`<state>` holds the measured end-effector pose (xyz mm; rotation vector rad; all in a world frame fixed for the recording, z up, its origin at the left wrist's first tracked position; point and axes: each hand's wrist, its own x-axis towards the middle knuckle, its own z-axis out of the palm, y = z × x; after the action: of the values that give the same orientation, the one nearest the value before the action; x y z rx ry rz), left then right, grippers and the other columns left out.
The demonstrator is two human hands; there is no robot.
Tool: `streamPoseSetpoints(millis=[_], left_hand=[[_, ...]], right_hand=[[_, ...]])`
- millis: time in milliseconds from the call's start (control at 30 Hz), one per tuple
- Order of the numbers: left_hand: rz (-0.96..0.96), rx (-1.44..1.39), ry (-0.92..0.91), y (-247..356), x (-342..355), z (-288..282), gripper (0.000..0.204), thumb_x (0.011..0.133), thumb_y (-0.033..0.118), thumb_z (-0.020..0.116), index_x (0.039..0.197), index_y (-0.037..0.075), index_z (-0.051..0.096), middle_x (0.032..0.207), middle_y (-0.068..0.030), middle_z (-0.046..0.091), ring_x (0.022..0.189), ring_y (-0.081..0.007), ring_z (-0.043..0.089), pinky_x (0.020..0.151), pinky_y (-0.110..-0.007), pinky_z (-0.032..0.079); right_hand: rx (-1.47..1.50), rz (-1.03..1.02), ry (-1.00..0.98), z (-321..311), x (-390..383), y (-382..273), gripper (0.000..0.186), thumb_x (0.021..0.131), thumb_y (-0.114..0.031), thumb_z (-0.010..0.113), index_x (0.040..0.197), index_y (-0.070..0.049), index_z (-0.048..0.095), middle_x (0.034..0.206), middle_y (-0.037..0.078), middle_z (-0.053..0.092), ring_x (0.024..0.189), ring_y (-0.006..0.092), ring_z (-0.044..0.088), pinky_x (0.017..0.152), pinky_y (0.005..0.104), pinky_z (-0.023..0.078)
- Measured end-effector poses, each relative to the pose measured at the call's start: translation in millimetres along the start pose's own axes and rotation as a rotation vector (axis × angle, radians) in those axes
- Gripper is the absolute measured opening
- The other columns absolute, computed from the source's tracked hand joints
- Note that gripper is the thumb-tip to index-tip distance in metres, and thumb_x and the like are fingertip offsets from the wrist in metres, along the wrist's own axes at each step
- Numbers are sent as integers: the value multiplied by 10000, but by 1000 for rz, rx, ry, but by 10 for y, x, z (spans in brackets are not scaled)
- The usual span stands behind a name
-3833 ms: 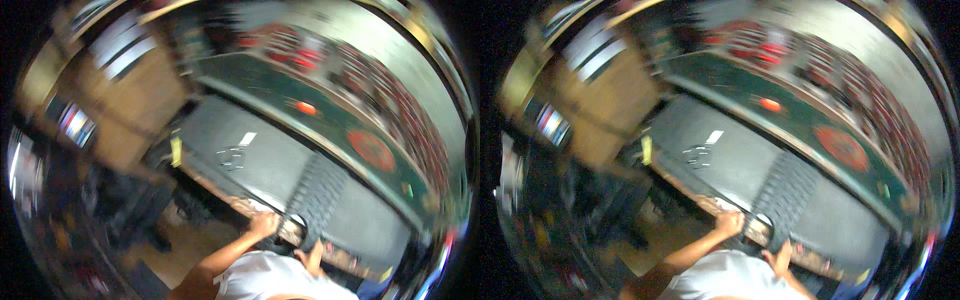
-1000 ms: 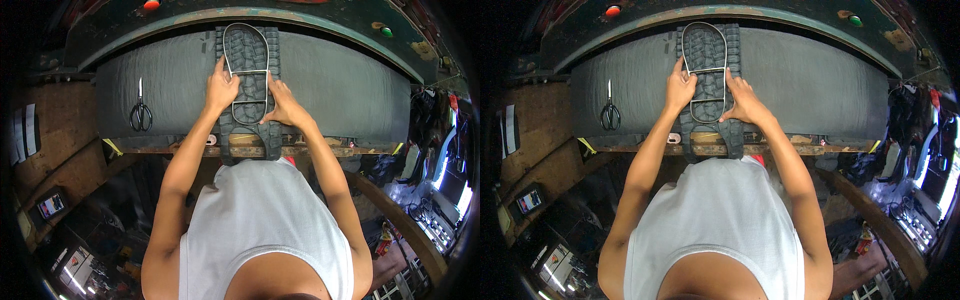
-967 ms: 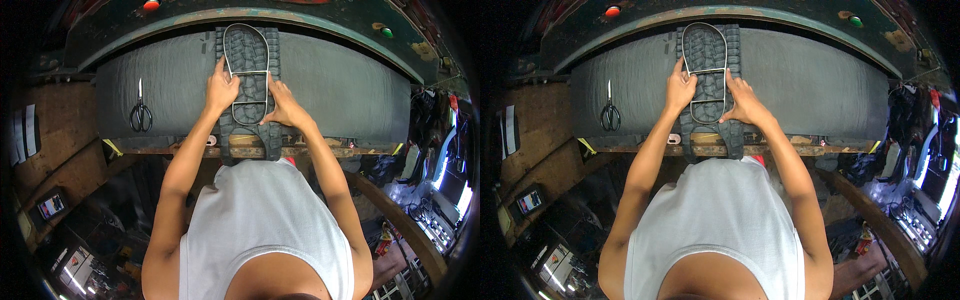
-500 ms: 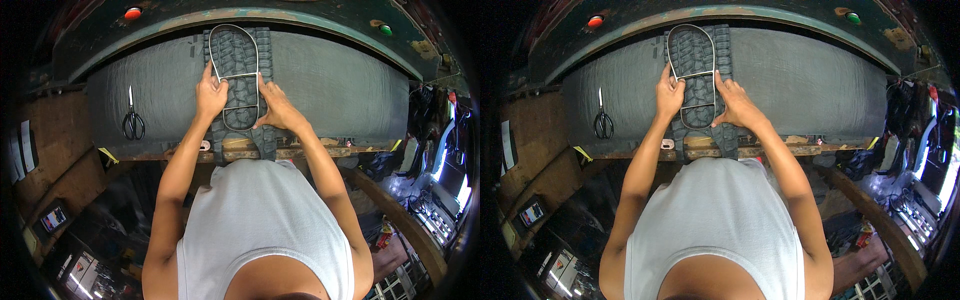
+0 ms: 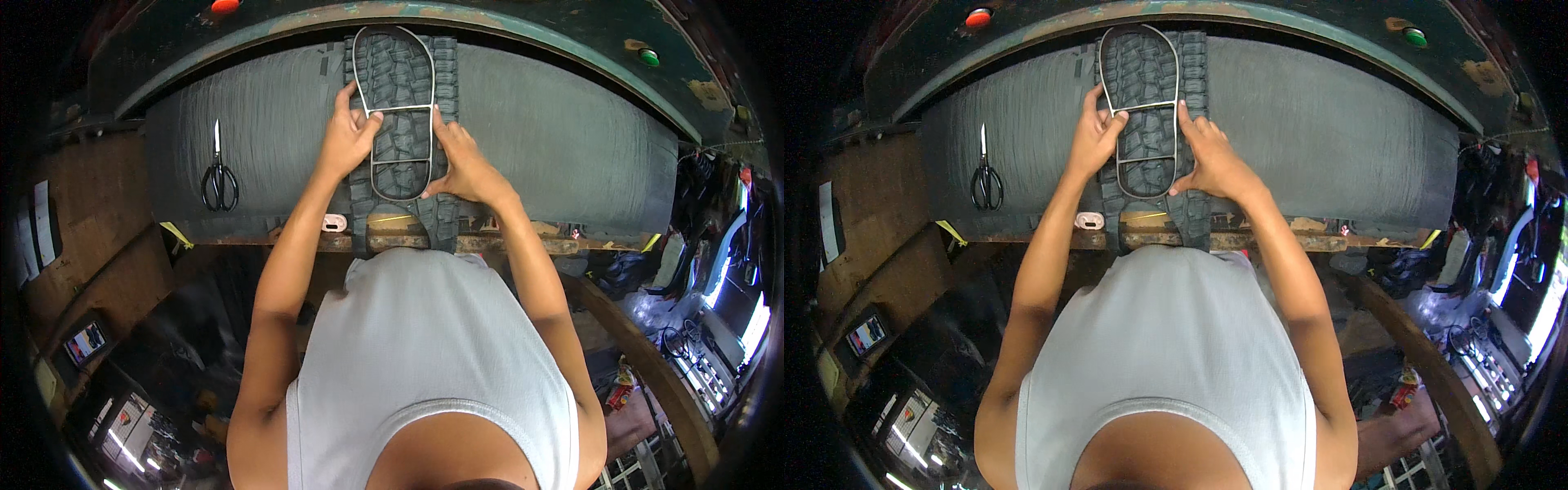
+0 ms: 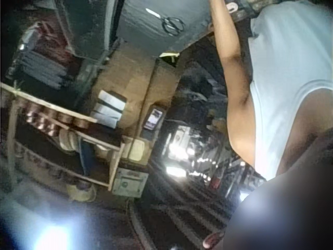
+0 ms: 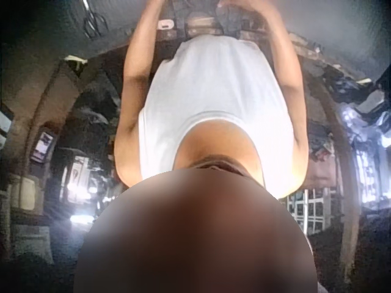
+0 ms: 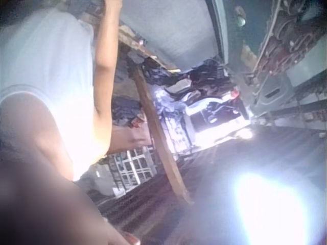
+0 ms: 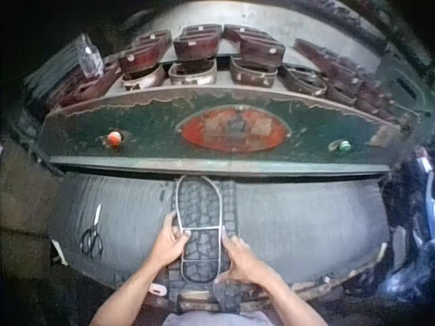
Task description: The person retrieves a long strip of black rubber from a pile of materials and places it on a workbench. They position a metal sole template on the rubber strip, then use a cutting tool to trim the rubber around the template. The person repeats this process with a second template, cutting out two sole shapes from the rubber strip.
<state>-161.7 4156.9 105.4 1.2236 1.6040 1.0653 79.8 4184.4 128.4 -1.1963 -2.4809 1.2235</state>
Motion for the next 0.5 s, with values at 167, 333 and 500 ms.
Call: streamPoseSetpoints(millis=[167, 333, 500], left_hand=[[-81, -161, -63, 10, -14, -77, 681, 1003, 279, 564, 1478, -81, 234, 626, -56, 562, 462, -119, 525, 430, -282, 434], [-77, -135, -57, 1, 24, -50, 706, 996, 297, 557, 1470, -103, 220, 637, -70, 587, 473, -136, 560, 444, -303, 471], [-86, -104, -93, -13, 2, -74, 722, 997, 288, 571, 1496, -76, 198, 703, -75, 602, 513, -123, 555, 461, -286, 473]], right_hand=[[105, -21, 3, -10, 17, 76, 1402, 515, -226, 959, 1588, -37, 76, 1061, 140, 529, 1029, 323, 515, 973, 407, 436], [120, 47, -22, 0, 37, 117, 1380, 514, -202, 950, 1606, -168, 108, 1027, 99, 521, 1021, 294, 514, 952, 399, 453], [176, 7, -26, -5, 42, 152, 1366, 523, -207, 948, 1607, -186, 116, 1009, 90, 502, 1014, 280, 507, 952, 390, 447]])
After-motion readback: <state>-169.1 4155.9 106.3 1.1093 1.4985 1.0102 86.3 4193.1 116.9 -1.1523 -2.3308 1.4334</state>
